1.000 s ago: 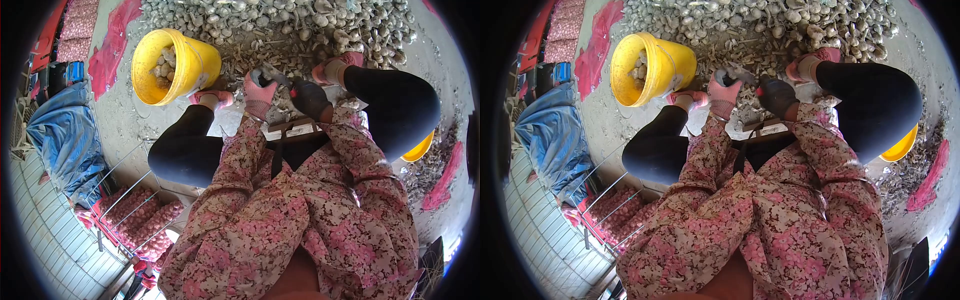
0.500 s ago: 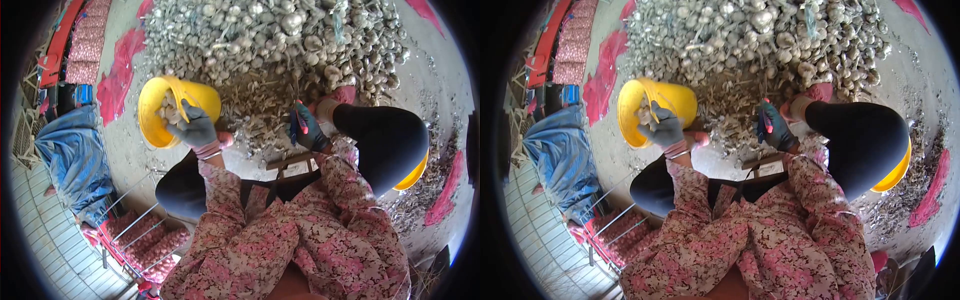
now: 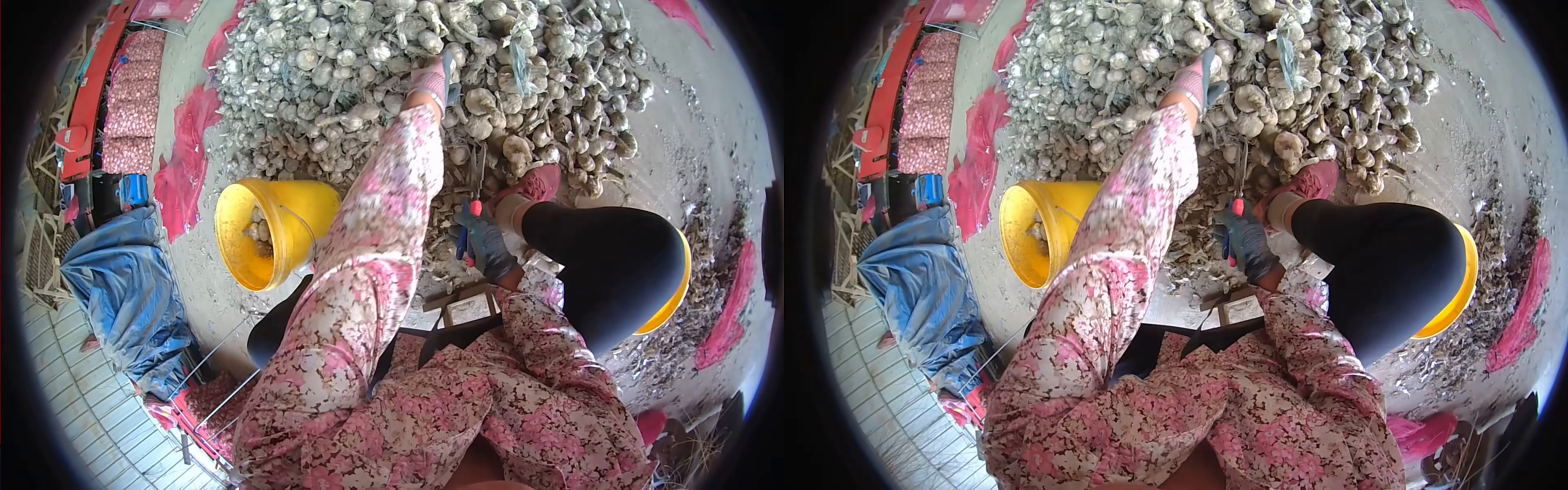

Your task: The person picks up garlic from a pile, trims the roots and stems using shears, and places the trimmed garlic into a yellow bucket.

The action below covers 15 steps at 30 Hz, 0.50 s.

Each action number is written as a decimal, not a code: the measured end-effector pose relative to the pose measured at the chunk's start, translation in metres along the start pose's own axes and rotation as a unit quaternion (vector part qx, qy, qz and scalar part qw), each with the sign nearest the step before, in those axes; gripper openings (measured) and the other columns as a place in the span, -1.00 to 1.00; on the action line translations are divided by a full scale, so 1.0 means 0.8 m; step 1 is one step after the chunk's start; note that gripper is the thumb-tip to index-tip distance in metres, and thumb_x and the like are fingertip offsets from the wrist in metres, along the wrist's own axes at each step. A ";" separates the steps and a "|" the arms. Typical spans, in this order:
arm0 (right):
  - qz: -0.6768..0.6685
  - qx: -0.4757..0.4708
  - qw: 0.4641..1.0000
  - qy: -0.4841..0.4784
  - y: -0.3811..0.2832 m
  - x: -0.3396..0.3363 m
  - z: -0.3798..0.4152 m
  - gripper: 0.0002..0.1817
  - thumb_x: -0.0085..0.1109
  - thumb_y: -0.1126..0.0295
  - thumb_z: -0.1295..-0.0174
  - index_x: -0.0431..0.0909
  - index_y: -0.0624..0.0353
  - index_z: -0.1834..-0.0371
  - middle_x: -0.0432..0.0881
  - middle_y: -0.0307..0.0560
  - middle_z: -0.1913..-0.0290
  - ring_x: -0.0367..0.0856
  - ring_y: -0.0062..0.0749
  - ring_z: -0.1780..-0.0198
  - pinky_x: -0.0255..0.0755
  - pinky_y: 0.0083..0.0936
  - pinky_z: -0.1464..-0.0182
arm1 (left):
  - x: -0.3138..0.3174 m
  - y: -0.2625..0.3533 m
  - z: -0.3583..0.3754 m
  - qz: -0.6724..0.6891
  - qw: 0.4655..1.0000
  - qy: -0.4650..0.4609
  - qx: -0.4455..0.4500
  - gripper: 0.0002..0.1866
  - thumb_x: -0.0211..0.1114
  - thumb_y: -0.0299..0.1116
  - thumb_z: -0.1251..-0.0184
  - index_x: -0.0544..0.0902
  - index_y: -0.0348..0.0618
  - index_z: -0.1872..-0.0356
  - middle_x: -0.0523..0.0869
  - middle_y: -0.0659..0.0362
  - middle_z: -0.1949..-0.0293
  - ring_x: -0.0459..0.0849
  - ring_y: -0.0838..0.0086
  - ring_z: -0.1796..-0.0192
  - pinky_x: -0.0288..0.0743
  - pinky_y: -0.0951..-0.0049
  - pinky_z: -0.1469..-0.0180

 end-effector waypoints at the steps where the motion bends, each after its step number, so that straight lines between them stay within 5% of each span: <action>1: 0.000 -0.001 1.000 0.001 -0.005 0.000 0.001 -0.71 0.14 0.38 -0.24 0.40 -0.04 -0.03 0.47 -0.31 0.29 0.47 -0.54 0.34 0.50 -0.53 0.20 | 0.002 -0.009 -0.014 0.008 1.000 0.008 0.011 -0.49 0.37 -0.07 -0.19 0.51 -0.08 -0.10 0.48 0.08 -0.14 0.64 0.36 0.24 0.65 0.56 0.27; 4: 0.077 -0.069 0.995 0.012 -0.014 -0.008 -0.006 -0.66 0.14 0.36 -0.27 0.38 0.08 -0.10 0.51 -0.26 0.22 0.51 -0.54 0.28 0.49 -0.57 0.18 | -0.008 -0.021 -0.006 0.170 0.983 -0.062 0.019 -0.56 0.44 -0.26 -0.12 0.56 -0.11 -0.02 0.55 0.06 -0.04 0.63 0.35 0.20 0.64 0.50 0.22; 5: 0.137 -0.184 0.973 0.030 -0.010 -0.017 -0.018 -0.63 0.15 0.36 -0.27 0.37 0.15 -0.12 0.52 -0.25 0.20 0.51 -0.53 0.25 0.48 -0.59 0.17 | -0.017 -0.040 -0.025 0.168 0.984 -0.061 0.020 -0.56 0.44 -0.26 -0.12 0.56 -0.11 -0.02 0.55 0.06 -0.04 0.63 0.35 0.20 0.64 0.50 0.22; 6: 0.194 -0.296 0.934 0.047 -0.015 -0.018 -0.024 -0.60 0.16 0.36 -0.28 0.35 0.22 -0.14 0.53 -0.24 0.19 0.52 -0.53 0.22 0.46 -0.61 0.15 | -0.029 -0.051 -0.019 0.108 0.982 -0.021 0.153 -0.50 0.48 -0.32 -0.04 0.54 -0.11 -0.05 0.57 0.05 -0.02 0.62 0.32 0.14 0.63 0.46 0.17; 7: 0.191 -0.293 0.936 0.046 -0.015 -0.020 -0.030 -0.60 0.16 0.36 -0.28 0.35 0.22 -0.14 0.53 -0.24 0.19 0.52 -0.53 0.22 0.46 -0.61 0.15 | -0.046 -0.068 -0.007 0.043 0.959 0.020 0.280 -0.43 0.51 -0.39 0.04 0.51 -0.12 -0.07 0.58 0.04 0.01 0.61 0.30 0.09 0.62 0.42 0.12; 8: 0.183 -0.314 0.931 0.018 -0.020 -0.017 -0.030 -0.55 0.20 0.33 -0.26 0.34 0.28 -0.14 0.55 -0.19 0.18 0.52 -0.51 0.21 0.46 -0.58 0.14 | -0.073 -0.101 0.006 -0.173 0.878 0.097 0.436 -0.31 0.54 -0.45 0.18 0.47 -0.14 -0.11 0.52 -0.02 -0.08 0.55 0.22 -0.08 0.51 0.29 -0.07; 9: 0.176 -0.333 0.926 -0.007 -0.023 -0.017 -0.026 -0.50 0.24 0.29 -0.24 0.34 0.34 -0.14 0.57 -0.15 0.17 0.52 -0.49 0.19 0.45 -0.55 0.12 | -0.085 -0.097 0.087 -0.286 0.841 0.109 0.446 -0.20 0.54 -0.44 0.23 0.41 -0.12 -0.19 0.43 -0.06 -0.19 0.47 0.14 -0.17 0.36 0.23 -0.24; 10: 0.392 -0.358 0.844 0.075 -0.028 -0.024 -0.021 -0.45 0.30 0.24 -0.19 0.35 0.32 -0.15 0.60 -0.07 0.18 0.50 -0.49 0.22 0.44 -0.50 0.10 | -0.105 -0.116 0.116 -0.338 0.811 0.095 0.467 -0.18 0.54 -0.42 0.24 0.40 -0.07 -0.22 0.39 -0.06 -0.18 0.45 0.09 -0.18 0.35 0.22 -0.25; 11: 0.394 -0.355 0.845 0.076 -0.026 -0.024 -0.018 -0.45 0.30 0.24 -0.19 0.35 0.32 -0.15 0.60 -0.07 0.18 0.50 -0.49 0.22 0.44 -0.50 0.10 | -0.120 -0.130 0.136 -0.386 0.779 0.082 0.488 -0.15 0.54 -0.39 0.25 0.39 -0.03 -0.24 0.35 -0.07 -0.17 0.42 0.04 -0.18 0.34 0.21 -0.26; 15: 0.413 -0.266 0.871 -0.034 -0.009 -0.011 -0.004 -0.54 0.27 0.26 -0.21 0.42 0.28 -0.09 0.63 -0.07 0.21 0.52 -0.48 0.22 0.44 -0.50 0.10 | -0.171 -0.161 0.202 -0.415 0.785 0.029 0.460 -0.15 0.49 -0.49 0.17 0.34 -0.09 -0.30 0.36 -0.03 -0.25 0.40 0.11 -0.26 0.30 0.25 -0.31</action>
Point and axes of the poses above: each hand's wrist, its own z-axis away from the middle knuckle, its own x-axis out of the palm, y = z × x, the point moved 1 cm from there along -z, towards the middle knuckle
